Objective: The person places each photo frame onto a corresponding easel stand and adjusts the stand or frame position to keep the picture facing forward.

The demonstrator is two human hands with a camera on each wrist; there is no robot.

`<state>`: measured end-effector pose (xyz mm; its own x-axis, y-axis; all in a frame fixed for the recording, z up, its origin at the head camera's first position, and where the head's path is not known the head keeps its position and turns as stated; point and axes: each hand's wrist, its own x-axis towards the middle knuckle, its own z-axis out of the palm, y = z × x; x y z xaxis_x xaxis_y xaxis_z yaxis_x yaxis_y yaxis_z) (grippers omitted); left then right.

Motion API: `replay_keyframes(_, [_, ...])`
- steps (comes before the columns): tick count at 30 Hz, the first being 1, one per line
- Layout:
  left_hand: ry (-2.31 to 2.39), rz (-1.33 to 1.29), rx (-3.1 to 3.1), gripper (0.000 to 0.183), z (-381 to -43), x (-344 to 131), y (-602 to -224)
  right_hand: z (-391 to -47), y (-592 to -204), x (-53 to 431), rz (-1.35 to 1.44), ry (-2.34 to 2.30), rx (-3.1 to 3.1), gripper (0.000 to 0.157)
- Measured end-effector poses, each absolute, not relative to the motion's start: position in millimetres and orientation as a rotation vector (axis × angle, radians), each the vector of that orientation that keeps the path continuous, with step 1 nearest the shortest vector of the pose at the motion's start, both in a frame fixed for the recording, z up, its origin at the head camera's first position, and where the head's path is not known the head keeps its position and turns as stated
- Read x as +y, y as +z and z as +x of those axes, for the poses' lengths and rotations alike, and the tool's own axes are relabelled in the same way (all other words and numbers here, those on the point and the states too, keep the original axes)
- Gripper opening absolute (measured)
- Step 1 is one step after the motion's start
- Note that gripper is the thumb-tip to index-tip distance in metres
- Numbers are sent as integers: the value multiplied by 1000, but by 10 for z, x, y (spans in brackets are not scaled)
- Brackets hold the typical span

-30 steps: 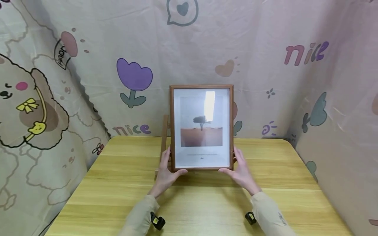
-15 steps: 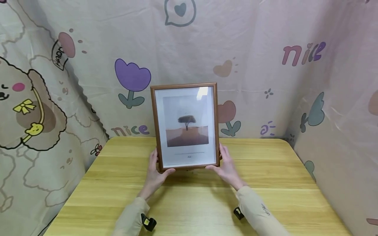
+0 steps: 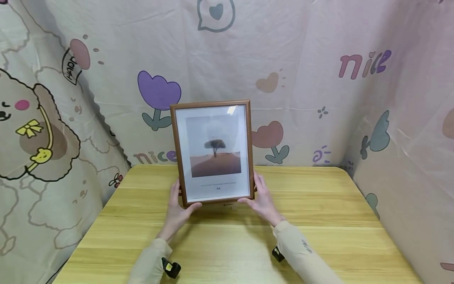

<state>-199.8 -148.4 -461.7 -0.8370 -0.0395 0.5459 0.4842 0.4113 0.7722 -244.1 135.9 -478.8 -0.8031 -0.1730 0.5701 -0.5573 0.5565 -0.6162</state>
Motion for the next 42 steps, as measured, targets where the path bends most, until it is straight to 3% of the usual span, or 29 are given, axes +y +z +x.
replay_keyframes(8, [-1408,-365,-2183,109,-2003,-1588,-4671,-2488,-4852,1248,618,1146,-2340,117])
replay_keyframes(16, [-1355,-347,-2219,115,-2206,-1765,-4997,-2546,-4935,1191,629,1172,-2345,119])
replay_keyframes(42, [-1373,-305,-2301,116,-2268,-1823,-5077,-2601,-5065,1154,583,1229,-2352,123])
